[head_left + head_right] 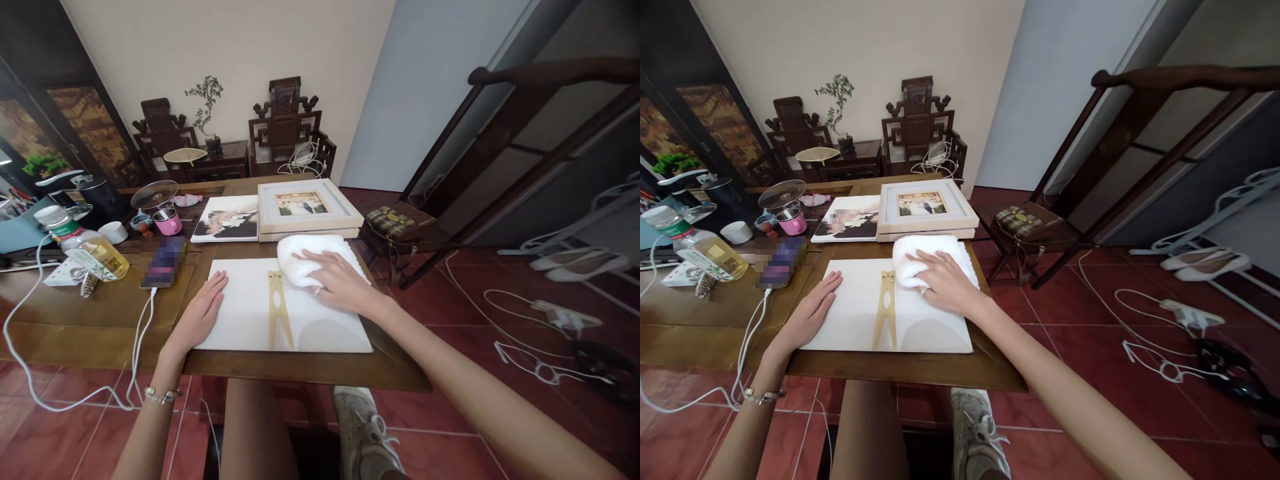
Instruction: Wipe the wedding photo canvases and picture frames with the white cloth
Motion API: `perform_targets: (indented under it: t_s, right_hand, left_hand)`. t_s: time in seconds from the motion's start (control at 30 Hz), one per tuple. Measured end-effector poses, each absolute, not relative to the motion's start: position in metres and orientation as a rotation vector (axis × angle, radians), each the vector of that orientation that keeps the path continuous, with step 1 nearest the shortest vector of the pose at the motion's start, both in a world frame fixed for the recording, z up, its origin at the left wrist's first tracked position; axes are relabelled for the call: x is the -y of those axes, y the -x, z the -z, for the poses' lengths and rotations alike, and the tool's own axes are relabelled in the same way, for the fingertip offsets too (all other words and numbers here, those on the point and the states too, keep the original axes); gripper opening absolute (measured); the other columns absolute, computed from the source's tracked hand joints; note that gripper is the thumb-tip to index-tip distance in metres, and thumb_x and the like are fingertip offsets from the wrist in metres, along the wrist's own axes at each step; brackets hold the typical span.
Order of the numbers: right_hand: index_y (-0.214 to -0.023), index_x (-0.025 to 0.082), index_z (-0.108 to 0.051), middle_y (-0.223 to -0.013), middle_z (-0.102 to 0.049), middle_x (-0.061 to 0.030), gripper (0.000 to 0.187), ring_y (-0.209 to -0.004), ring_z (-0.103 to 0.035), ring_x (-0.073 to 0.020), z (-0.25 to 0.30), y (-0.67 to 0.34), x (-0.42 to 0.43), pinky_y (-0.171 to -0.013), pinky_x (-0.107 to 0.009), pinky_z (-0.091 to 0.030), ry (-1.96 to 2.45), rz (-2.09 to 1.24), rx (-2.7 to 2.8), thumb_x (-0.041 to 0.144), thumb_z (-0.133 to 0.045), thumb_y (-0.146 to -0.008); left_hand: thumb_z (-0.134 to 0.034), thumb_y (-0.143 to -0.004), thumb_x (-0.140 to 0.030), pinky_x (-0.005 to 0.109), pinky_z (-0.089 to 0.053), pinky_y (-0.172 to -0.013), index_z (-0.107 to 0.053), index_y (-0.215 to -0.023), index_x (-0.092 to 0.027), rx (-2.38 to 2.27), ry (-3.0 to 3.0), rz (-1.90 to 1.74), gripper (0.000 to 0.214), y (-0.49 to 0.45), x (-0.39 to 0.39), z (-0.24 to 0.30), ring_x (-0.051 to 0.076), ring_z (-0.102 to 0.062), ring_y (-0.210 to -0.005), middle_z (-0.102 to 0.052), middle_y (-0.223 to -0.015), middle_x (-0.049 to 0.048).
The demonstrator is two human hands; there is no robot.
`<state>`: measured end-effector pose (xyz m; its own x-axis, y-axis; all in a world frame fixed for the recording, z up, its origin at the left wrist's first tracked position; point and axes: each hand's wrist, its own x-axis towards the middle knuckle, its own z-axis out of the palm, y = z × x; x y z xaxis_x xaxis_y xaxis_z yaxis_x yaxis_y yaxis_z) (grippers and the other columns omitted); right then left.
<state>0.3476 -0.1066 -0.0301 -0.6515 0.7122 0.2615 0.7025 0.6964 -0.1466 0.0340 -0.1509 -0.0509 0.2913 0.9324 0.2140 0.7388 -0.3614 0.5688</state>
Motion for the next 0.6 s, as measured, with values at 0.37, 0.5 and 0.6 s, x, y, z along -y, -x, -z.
perform_targets:
  t_s: [0.37,0.5,0.6]
  right_hand:
    - [-0.087,0.023,-0.074,-0.150,-0.033,-0.0023,0.040,-0.140,-0.023,-0.0316,0.026,-0.368,0.245,-0.108,-0.060,-0.025,0.959,-0.170,2.707,0.006,-0.049,-0.060]
    - [-0.094,0.022,-0.073,-0.149,-0.034,-0.0037,0.042,-0.139,-0.026,-0.0317,0.026,-0.370,0.251,-0.106,-0.059,-0.028,0.913,-0.104,2.756,0.008,-0.050,-0.062]
    - [-0.065,0.019,-0.071,-0.148,-0.036,-0.0058,0.022,-0.137,-0.029,-0.0326,0.028,-0.364,0.222,-0.107,-0.058,-0.026,1.013,-0.110,2.732,0.008,-0.051,-0.064]
  left_hand:
    - [-0.029,-0.097,-0.039,0.041,-0.019,-0.118,-0.045,-0.137,-0.012,-1.507,-2.200,-0.760,0.051,-0.032,0.149,0.057,0.019,-0.028,-0.141,-0.038,-0.150,0.0098]
    - [-0.029,-0.097,-0.040,0.041,-0.018,-0.118,-0.044,-0.138,-0.012,-1.510,-2.201,-0.760,0.051,-0.033,0.149,0.057,0.020,-0.028,-0.141,-0.038,-0.149,0.0094]
    - [-0.029,-0.098,-0.040,0.041,-0.018,-0.119,-0.044,-0.138,-0.011,-1.513,-2.209,-0.742,0.052,-0.032,0.150,0.057,0.019,-0.028,-0.141,-0.037,-0.150,0.0100]
